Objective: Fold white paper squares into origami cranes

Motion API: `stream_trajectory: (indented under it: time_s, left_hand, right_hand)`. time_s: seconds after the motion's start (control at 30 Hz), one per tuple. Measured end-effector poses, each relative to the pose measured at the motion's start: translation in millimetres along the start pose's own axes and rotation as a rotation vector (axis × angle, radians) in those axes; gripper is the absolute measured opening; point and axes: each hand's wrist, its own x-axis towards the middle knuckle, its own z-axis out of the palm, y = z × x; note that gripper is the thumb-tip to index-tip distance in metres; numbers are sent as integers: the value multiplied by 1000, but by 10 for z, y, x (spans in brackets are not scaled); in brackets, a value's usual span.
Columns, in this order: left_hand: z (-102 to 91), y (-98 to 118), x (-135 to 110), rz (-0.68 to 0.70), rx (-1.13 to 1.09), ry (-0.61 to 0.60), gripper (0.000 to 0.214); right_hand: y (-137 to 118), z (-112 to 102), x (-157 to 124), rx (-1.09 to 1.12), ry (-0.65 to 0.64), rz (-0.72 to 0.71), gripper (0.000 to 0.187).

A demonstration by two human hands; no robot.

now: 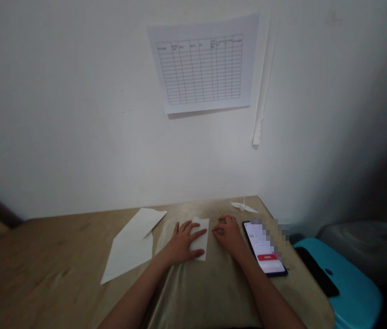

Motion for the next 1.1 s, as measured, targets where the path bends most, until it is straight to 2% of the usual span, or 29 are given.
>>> stream_trajectory:
  time_s: [0.07,0.23,0.47,0.73,1.1]
  left_hand:
    - [2,-16,2,-14,7,21,81]
    - [9,-26,20,-36,23,64,74]
    - [-18,-3,7,-136,29,2,79]
    - [-43,12,13,-197,38,-37,83]
    - [-75,19,21,-229,35,-74,86]
  right_hand:
    - [-18,-5,-11,18,-4,-5,16]
    - [-68,13,-29,77,-74,-15,15]
    - [-116,41,-65,139,-180,-20,10]
    - [-54,89,-44,157,-165,-32,10]
    - [-84,123,62,45,-106,77,16]
